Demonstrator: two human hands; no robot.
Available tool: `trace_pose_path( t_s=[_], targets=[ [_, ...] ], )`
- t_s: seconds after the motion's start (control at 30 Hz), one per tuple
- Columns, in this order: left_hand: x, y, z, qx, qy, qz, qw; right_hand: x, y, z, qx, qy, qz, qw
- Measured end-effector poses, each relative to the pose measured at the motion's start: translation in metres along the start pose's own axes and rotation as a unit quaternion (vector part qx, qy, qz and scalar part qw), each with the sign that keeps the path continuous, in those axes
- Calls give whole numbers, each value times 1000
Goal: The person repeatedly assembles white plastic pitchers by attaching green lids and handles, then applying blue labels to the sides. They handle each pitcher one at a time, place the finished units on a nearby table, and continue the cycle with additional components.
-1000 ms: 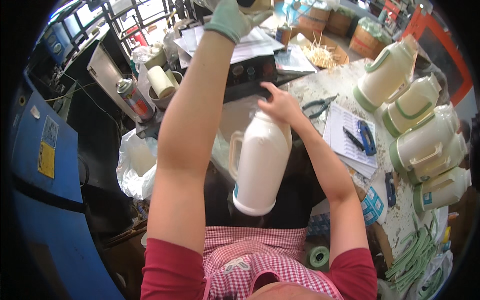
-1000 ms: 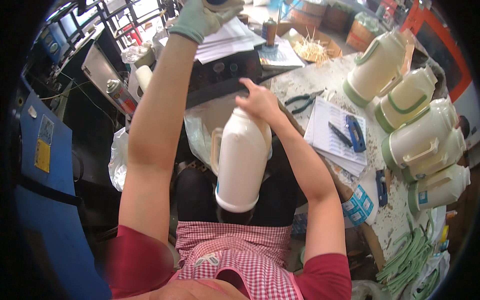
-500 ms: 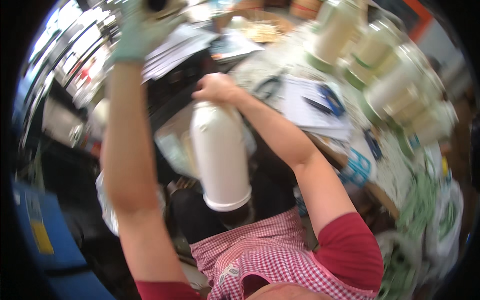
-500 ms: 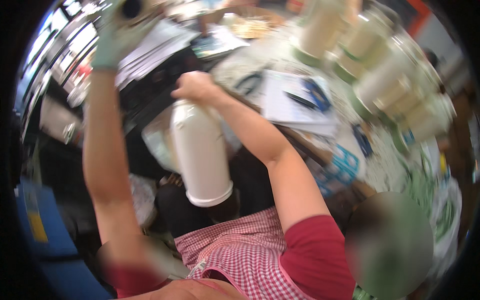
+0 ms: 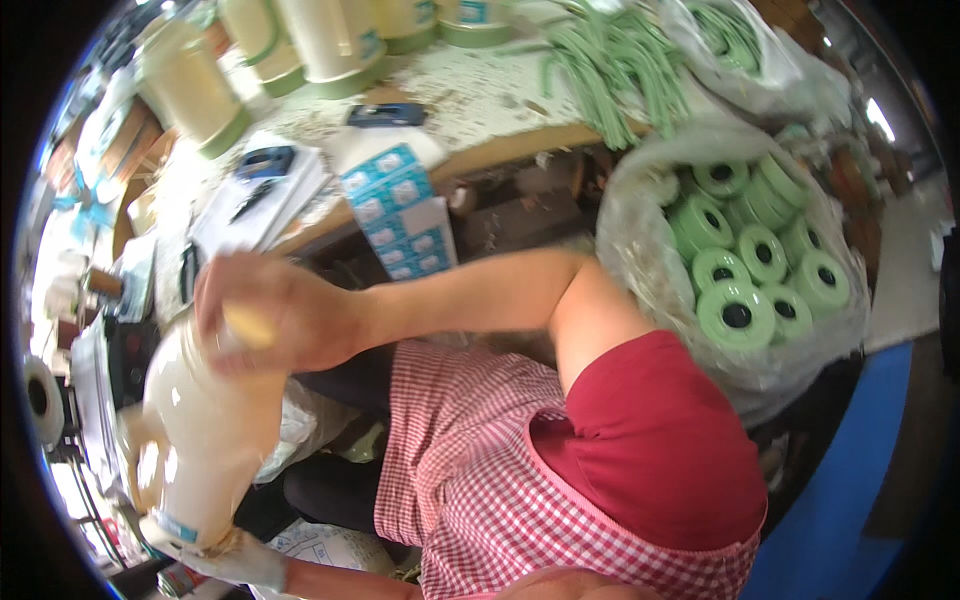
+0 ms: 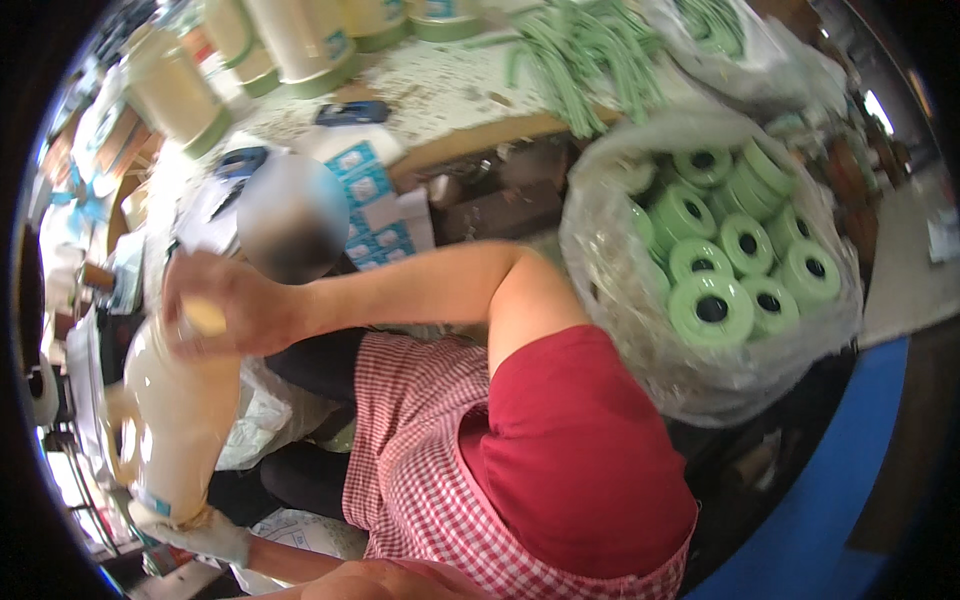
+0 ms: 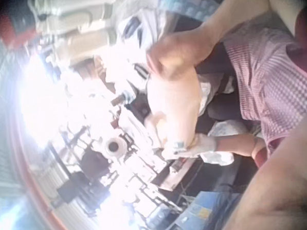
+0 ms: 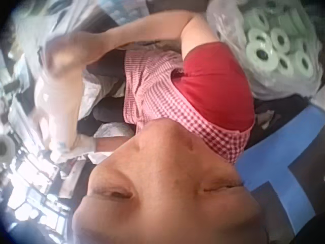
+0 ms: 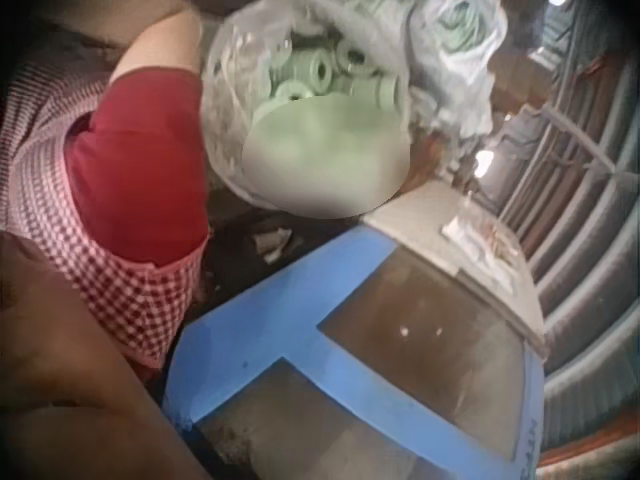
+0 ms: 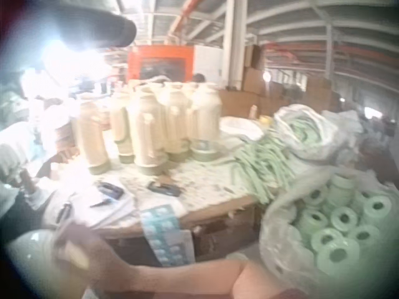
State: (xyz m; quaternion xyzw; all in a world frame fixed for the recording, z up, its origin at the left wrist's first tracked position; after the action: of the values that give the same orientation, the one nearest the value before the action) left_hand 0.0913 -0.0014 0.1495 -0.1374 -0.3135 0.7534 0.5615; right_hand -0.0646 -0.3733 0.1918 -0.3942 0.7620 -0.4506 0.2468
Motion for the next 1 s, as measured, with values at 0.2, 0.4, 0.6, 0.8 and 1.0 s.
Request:
trace_pose_path(
  t_s=[0.2, 0.4, 0.6, 0.8, 1.0],
  targets=[
    [-45, 37, -45, 140, 163, -72, 974, 316, 56, -18, -307, 595, -444, 596],
    [-58, 58, -92, 198, 183, -143, 952, 628, 312, -131, -628, 724, -210, 193],
    [-48, 53, -111, 160, 142, -187, 959, 649, 367, -145, -602, 767, -89, 203],
    [-30, 81, -132, 422, 366, -165, 813, 624, 148, -130, -579, 770, -149, 222],
    [-8, 67, -156, 407, 320, -125, 846, 545, 113, -115, -582, 773, -179, 179]
  ],
)
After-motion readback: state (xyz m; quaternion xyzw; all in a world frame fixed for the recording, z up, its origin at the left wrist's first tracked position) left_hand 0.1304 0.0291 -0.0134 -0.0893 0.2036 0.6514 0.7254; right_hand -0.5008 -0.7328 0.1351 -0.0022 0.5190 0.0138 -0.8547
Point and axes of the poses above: each hand's wrist, its own y-axis away from the middle knuckle, its own x-axis out of the back of the hand, z = x × y, the point moved 8 cm from there along -y, towards the middle knuckle, and after that the axes turned 7 degrees about z, right-handed, at the moved point
